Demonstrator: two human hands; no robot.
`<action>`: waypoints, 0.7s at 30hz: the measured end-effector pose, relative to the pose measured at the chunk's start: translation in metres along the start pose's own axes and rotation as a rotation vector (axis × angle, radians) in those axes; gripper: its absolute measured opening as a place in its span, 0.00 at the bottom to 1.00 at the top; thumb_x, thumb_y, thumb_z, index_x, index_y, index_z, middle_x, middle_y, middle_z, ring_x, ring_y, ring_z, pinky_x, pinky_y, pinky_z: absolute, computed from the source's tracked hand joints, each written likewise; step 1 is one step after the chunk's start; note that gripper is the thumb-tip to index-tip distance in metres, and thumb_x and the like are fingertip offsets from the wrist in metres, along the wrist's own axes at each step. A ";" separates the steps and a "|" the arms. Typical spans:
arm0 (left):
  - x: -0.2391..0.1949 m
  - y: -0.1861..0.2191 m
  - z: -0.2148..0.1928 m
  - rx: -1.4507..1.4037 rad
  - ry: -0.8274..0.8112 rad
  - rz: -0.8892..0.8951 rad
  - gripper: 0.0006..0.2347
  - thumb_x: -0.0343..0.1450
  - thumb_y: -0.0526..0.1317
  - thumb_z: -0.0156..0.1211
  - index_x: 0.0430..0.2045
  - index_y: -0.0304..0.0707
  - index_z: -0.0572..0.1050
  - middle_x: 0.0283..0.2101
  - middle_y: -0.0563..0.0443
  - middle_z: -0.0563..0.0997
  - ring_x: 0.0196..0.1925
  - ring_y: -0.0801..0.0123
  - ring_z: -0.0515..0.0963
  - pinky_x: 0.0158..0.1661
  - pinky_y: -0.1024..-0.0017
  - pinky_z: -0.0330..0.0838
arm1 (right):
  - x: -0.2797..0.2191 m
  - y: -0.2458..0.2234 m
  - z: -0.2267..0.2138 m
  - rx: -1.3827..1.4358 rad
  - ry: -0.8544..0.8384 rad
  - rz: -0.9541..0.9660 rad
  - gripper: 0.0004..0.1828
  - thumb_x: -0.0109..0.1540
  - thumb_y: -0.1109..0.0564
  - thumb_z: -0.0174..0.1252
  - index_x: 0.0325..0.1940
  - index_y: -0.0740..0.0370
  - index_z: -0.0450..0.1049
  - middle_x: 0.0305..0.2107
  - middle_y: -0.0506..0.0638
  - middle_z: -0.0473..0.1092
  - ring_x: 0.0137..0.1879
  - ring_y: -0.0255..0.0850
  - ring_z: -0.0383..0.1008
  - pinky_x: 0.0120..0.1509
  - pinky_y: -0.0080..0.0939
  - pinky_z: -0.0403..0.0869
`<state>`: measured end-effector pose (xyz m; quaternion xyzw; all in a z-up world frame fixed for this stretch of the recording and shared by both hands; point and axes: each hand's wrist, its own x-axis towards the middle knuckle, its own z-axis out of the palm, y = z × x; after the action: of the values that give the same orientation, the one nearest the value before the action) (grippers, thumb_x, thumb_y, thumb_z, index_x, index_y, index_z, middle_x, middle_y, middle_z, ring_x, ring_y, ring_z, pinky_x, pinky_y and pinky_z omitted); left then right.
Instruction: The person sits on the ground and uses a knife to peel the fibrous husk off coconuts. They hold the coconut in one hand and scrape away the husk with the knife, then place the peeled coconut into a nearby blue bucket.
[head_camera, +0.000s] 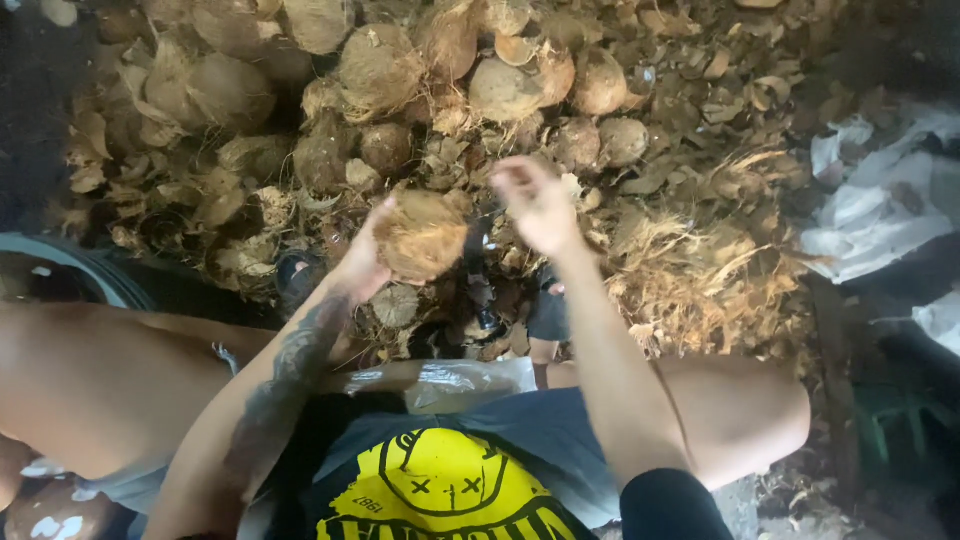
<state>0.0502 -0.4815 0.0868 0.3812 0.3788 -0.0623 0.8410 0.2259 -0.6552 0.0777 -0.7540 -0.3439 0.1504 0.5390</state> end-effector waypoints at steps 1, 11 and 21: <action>0.011 -0.004 0.000 -0.005 0.004 0.004 0.42 0.62 0.73 0.53 0.65 0.42 0.68 0.59 0.32 0.81 0.52 0.35 0.83 0.48 0.34 0.76 | 0.002 -0.008 0.015 0.001 -0.007 -0.003 0.09 0.70 0.53 0.61 0.53 0.52 0.81 0.40 0.48 0.81 0.51 0.44 0.82 0.60 0.47 0.80; 0.074 -0.081 -0.042 0.023 -0.019 -0.156 0.39 0.65 0.78 0.47 0.49 0.40 0.78 0.44 0.29 0.85 0.36 0.32 0.85 0.27 0.36 0.79 | -0.036 -0.039 0.081 0.111 -0.294 -0.195 0.23 0.73 0.47 0.54 0.24 0.53 0.73 0.18 0.48 0.74 0.30 0.52 0.79 0.39 0.45 0.76; 0.003 -0.035 -0.014 0.010 -0.148 -0.257 0.38 0.63 0.76 0.52 0.53 0.43 0.79 0.38 0.23 0.85 0.18 0.33 0.81 0.12 0.55 0.78 | -0.025 -0.080 0.056 0.969 0.055 0.105 0.38 0.74 0.36 0.43 0.10 0.48 0.60 0.02 0.42 0.54 0.07 0.33 0.57 0.14 0.30 0.64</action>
<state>0.0303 -0.4961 0.0577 0.3283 0.3612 -0.1994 0.8497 0.1459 -0.6184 0.1268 -0.4365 -0.1816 0.3003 0.8284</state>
